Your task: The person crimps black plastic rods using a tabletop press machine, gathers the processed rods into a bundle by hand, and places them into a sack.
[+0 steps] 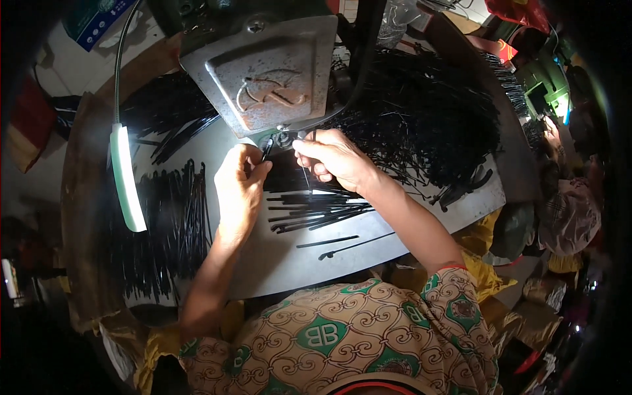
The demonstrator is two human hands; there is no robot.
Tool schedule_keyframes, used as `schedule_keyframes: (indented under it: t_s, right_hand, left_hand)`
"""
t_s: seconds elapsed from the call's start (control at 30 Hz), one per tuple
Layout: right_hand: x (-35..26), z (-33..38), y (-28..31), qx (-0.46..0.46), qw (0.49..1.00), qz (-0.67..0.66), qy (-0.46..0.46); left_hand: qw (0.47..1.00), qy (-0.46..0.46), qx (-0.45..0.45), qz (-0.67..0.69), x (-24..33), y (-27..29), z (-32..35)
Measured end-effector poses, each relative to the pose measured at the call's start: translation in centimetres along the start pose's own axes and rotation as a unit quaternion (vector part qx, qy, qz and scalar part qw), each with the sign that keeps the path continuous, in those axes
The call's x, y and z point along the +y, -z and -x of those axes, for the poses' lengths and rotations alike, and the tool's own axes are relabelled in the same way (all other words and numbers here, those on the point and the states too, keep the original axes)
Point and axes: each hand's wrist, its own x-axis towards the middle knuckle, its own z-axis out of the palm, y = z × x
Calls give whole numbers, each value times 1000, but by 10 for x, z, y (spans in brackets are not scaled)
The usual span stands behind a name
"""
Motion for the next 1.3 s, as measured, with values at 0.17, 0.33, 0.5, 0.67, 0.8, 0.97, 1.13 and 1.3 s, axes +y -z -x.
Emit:
schedule_keyframes:
  t_s: [0.17,0.33,0.5,0.67,0.8,0.97,1.13,1.3]
  right_hand:
    - [-2,-4,-3,-6,1000,-6,-12]
    - [-5,-3,-3,-12,1000,1,-10]
    - [-6,-4,-8,17,1000,13,0]
    - [-6,-5,-8,16,999,27,8]
    - [-5,-6,-8,21,999,39,13]
    - [-3,-6,-8,22,999,43,20]
    - [-2,-7,-8,22,999,34,25]
    - [-1,-7,-8,27,999,34,21]
  left_hand:
    - [998,-50,21,15,-5,-8,-4]
    - [995,-99,31,-2,-7,-11,-5]
    - [995,-97,35,-6,-9,-12,-5]
    - [994,-104,35,-26,-6,-9,-5]
    - [997,-71,19,-26,-3,-8,-5]
    - [996,-76,24,-32,-2,-9,-4]
    - [995,-79,29,-59,0,-9,-5]
    - [988,-114,31,-97,0,-8,-6]
